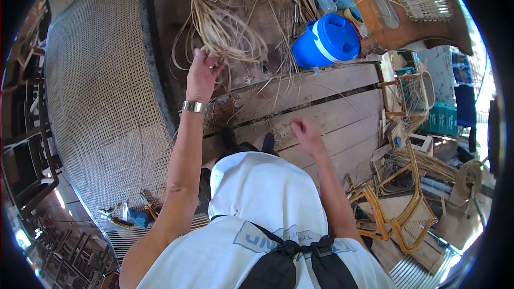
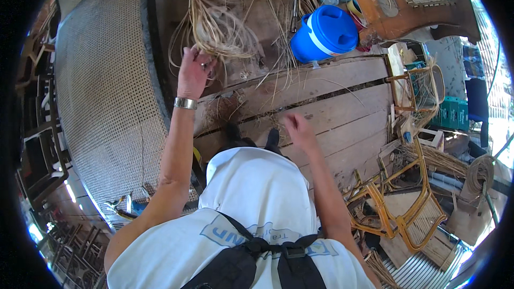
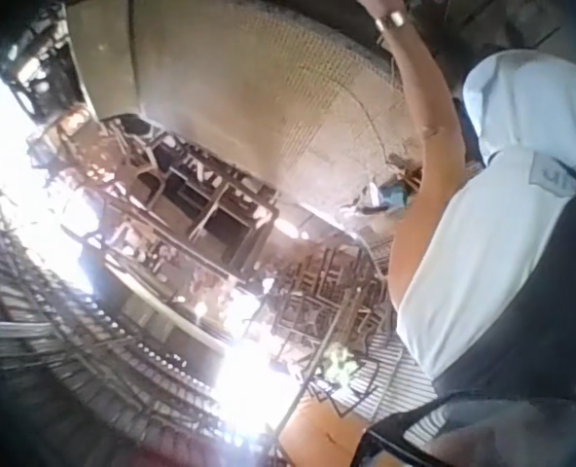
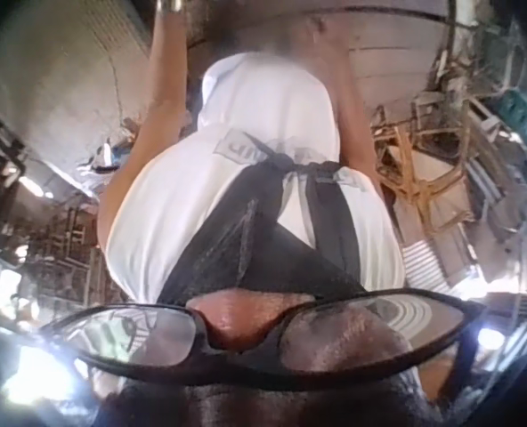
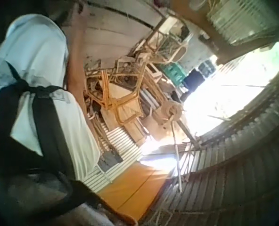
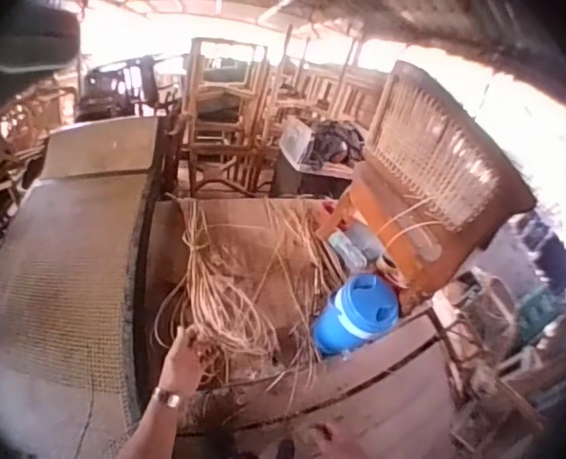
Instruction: Repairing the back of a rattan chair by weaving thin rattan strips through the frame using various hand tools.
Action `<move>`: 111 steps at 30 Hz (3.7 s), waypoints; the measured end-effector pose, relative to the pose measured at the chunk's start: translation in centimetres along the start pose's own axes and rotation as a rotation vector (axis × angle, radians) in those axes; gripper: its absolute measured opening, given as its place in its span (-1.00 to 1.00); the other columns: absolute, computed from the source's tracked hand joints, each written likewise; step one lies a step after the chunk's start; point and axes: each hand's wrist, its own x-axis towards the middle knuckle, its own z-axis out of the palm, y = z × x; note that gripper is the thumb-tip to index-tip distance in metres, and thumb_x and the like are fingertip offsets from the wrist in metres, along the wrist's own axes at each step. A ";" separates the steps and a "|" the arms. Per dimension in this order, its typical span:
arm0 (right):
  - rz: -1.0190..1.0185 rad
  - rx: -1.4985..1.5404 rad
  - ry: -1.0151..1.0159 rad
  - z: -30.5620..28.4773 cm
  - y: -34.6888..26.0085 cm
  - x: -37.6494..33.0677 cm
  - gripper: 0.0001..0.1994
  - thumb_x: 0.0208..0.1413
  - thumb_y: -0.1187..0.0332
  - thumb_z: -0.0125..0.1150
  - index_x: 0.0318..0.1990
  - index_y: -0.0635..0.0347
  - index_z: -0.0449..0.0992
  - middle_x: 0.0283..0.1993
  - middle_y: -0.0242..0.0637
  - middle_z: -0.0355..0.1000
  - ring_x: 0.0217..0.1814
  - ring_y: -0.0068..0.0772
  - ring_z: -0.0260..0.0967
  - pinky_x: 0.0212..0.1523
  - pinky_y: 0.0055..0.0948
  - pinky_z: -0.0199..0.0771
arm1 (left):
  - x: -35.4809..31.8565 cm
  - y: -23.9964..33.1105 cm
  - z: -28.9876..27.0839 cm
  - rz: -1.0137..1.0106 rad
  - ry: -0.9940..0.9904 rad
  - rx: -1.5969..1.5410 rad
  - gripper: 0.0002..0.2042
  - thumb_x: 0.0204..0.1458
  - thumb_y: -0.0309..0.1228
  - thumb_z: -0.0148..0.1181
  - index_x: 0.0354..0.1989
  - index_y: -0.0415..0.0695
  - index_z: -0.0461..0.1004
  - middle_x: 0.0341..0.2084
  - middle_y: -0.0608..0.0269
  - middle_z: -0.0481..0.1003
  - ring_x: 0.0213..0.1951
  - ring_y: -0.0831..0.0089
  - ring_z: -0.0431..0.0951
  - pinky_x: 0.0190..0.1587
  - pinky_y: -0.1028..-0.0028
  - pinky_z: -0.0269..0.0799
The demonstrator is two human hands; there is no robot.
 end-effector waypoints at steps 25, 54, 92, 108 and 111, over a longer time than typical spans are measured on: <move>-0.628 -0.288 -0.011 14.4 -20.4 12.7 -0.70 0.10 0.31 0.22 -0.03 0.20 0.48 -0.15 -0.15 0.55 -0.12 -0.18 0.53 -0.09 -0.30 0.50 | -0.3 3.9 -3.5 0.150 0.012 0.190 -0.59 -0.01 -0.61 0.34 0.05 -0.22 0.42 -0.25 0.33 0.59 -0.31 0.64 0.57 -0.25 0.62 0.48; -0.292 0.500 -0.315 10.0 -21.9 13.2 -0.78 0.25 0.33 0.16 -0.03 0.21 0.52 -0.24 -0.35 0.55 -0.32 -0.71 0.39 -0.34 -0.67 0.30 | 0.7 5.5 -3.1 -0.003 -0.199 0.030 -0.81 0.20 -0.43 0.16 -0.04 -0.13 0.46 -0.17 0.27 0.59 -0.10 0.48 0.57 -0.03 0.39 0.52; -0.771 -0.526 0.002 15.1 -25.0 17.2 -0.75 0.01 0.20 0.27 -0.32 0.22 0.64 -0.20 -0.10 0.50 -0.09 -0.13 0.45 0.00 -0.28 0.43 | 1.0 2.9 -3.9 -0.061 -0.156 0.131 -0.69 0.09 -0.48 0.26 0.01 -0.10 0.40 -0.19 0.37 0.55 -0.15 0.53 0.57 -0.01 0.39 0.46; -0.467 -0.060 -0.196 14.1 -22.7 18.9 -0.89 0.19 0.50 0.13 -0.14 0.19 0.46 -0.29 -0.41 0.43 -0.24 -0.57 0.39 -0.18 -0.55 0.35 | 0.4 3.3 -4.9 -0.002 -0.181 0.127 -0.62 0.09 -0.45 0.25 0.10 -0.06 0.41 -0.14 0.40 0.56 -0.12 0.59 0.55 -0.04 0.48 0.41; -0.439 -0.031 -0.218 14.0 -22.7 18.9 -0.88 0.16 0.51 0.15 -0.14 0.19 0.47 -0.28 -0.42 0.43 -0.22 -0.57 0.39 -0.15 -0.55 0.35 | 0.3 3.0 -4.9 -0.019 -0.162 0.147 -0.61 0.05 -0.44 0.31 0.08 -0.07 0.43 -0.16 0.45 0.54 -0.12 0.65 0.53 -0.04 0.52 0.43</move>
